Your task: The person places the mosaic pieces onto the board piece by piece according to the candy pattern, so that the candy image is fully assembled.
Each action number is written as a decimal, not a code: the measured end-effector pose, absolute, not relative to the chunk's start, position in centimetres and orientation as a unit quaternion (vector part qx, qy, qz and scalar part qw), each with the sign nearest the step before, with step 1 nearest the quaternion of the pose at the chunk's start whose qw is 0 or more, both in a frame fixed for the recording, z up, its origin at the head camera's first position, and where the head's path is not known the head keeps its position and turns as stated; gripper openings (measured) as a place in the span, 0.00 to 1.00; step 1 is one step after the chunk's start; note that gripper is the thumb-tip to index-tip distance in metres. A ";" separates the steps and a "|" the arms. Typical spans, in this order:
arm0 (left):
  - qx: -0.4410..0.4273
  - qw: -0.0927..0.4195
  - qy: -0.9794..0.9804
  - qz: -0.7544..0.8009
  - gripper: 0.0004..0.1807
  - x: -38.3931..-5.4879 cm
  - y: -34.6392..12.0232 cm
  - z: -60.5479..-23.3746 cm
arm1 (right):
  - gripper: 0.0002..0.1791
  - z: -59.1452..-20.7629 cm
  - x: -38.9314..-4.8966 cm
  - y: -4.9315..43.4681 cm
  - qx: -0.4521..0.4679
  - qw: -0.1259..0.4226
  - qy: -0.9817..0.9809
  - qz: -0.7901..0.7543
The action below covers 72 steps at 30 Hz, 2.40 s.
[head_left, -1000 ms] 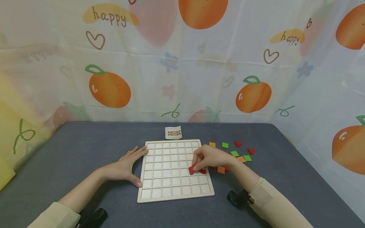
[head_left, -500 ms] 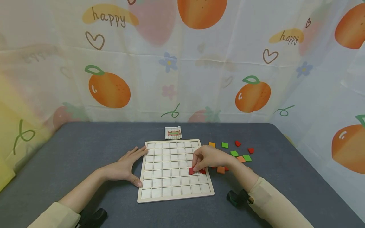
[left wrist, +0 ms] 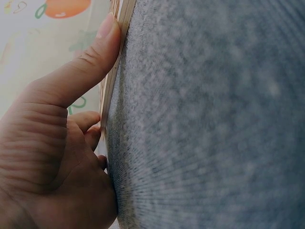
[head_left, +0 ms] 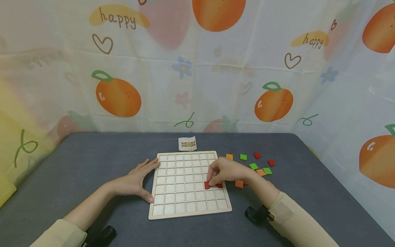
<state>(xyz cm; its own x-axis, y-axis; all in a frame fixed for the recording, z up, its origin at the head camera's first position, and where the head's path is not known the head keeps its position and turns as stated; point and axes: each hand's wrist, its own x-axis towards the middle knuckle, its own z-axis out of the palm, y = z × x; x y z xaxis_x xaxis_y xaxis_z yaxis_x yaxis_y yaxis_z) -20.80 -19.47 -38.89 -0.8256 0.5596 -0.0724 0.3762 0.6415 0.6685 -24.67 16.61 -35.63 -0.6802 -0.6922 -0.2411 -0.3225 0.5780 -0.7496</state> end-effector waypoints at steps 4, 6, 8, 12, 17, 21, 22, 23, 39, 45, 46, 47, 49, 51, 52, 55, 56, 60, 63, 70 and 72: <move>0.262 0.136 0.896 0.332 0.68 -20.9 -19.5 -38.9 | 0.03 -35.4 -24.7 16.7 -0.297 0.258 0.852 -0.346; 0.263 0.136 0.896 0.330 0.68 -20.9 -19.5 -38.9 | 0.02 -35.3 -24.8 16.8 -0.294 0.249 0.856 -0.345; 0.263 0.136 0.897 0.329 0.68 -20.9 -19.5 -38.9 | 0.03 -35.3 -25.0 16.9 -0.292 0.237 0.862 -0.341; 0.264 0.137 0.895 0.331 0.68 -20.9 -19.5 -39.0 | 0.05 -35.0 -25.3 17.2 -0.281 0.222 0.865 -0.350; 0.263 0.139 0.893 0.337 0.68 -20.9 -19.5 -39.0 | 0.09 -34.2 -25.6 17.9 -0.268 0.212 0.866 -0.365; 0.264 0.140 0.892 0.339 0.68 -20.8 -19.5 -39.0 | 0.11 -33.7 -26.0 18.9 -0.267 0.198 0.869 -0.367; 0.264 0.141 0.892 0.340 0.68 -20.8 -19.5 -39.0 | 0.12 -33.6 -26.2 19.1 -0.263 0.195 0.870 -0.369; 0.264 0.141 0.892 0.340 0.68 -20.8 -19.5 -39.0 | 0.13 -33.6 -26.3 19.4 -0.261 0.193 0.870 -0.372; 0.263 0.139 0.892 0.340 0.68 -20.8 -19.6 -39.0 | 0.19 -33.4 -28.3 24.5 -0.176 0.121 0.902 -0.376; 0.259 0.143 0.894 0.337 0.68 -20.9 -19.6 -39.0 | 0.21 -33.5 -28.8 26.6 -0.141 0.092 0.917 -0.362; 0.259 0.144 0.894 0.337 0.68 -20.9 -19.6 -39.0 | 0.21 -33.5 -28.9 26.9 -0.136 0.087 0.920 -0.358; 0.259 0.145 0.894 0.337 0.68 -20.9 -19.6 -39.0 | 0.21 -33.5 -28.9 27.1 -0.127 0.084 0.922 -0.355; 0.258 0.144 0.894 0.336 0.68 -21.0 -19.6 -39.0 | 0.21 -33.5 -29.0 27.5 -0.110 0.078 0.929 -0.344; 0.258 0.144 0.894 0.336 0.68 -21.0 -19.6 -39.0 | 0.21 -33.6 -29.1 27.9 -0.092 0.075 0.936 -0.332; 0.258 0.143 0.895 0.336 0.68 -21.0 -19.6 -39.0 | 0.21 -33.6 -29.2 28.0 -0.081 0.074 0.938 -0.329; 0.258 0.144 0.895 0.335 0.68 -21.0 -19.6 -39.0 | 0.22 -33.7 -29.5 28.5 -0.060 0.071 0.943 -0.320; 0.258 0.144 0.894 0.336 0.68 -20.9 -19.6 -38.9 | 0.22 -33.8 -29.6 28.6 -0.050 0.071 0.944 -0.317; 0.259 0.147 0.893 0.338 0.68 -20.9 -19.5 -38.9 | 0.24 -33.9 -29.8 28.9 -0.021 0.086 0.948 -0.307; 0.258 0.149 0.892 0.339 0.68 -20.8 -19.5 -38.9 | 0.25 -34.1 -30.0 29.1 -0.004 0.106 0.947 -0.303; 0.256 0.150 0.893 0.339 0.68 -20.8 -19.5 -38.9 | 0.24 -34.6 -29.9 29.1 0.018 0.129 0.943 -0.305; 0.257 0.149 0.893 0.338 0.68 -20.9 -19.5 -39.0 | 0.24 -34.8 -29.9 29.1 0.019 0.130 0.943 -0.305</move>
<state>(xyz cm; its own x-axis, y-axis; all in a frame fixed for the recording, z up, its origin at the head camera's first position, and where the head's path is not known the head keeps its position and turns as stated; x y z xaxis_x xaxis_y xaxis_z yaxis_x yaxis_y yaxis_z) -20.89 -19.50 -38.96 -0.8239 0.5591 -0.0927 0.3574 0.6395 0.6806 -29.87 29.12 -34.78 -0.9655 -0.0430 -0.2568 0.1156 0.8130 -0.5706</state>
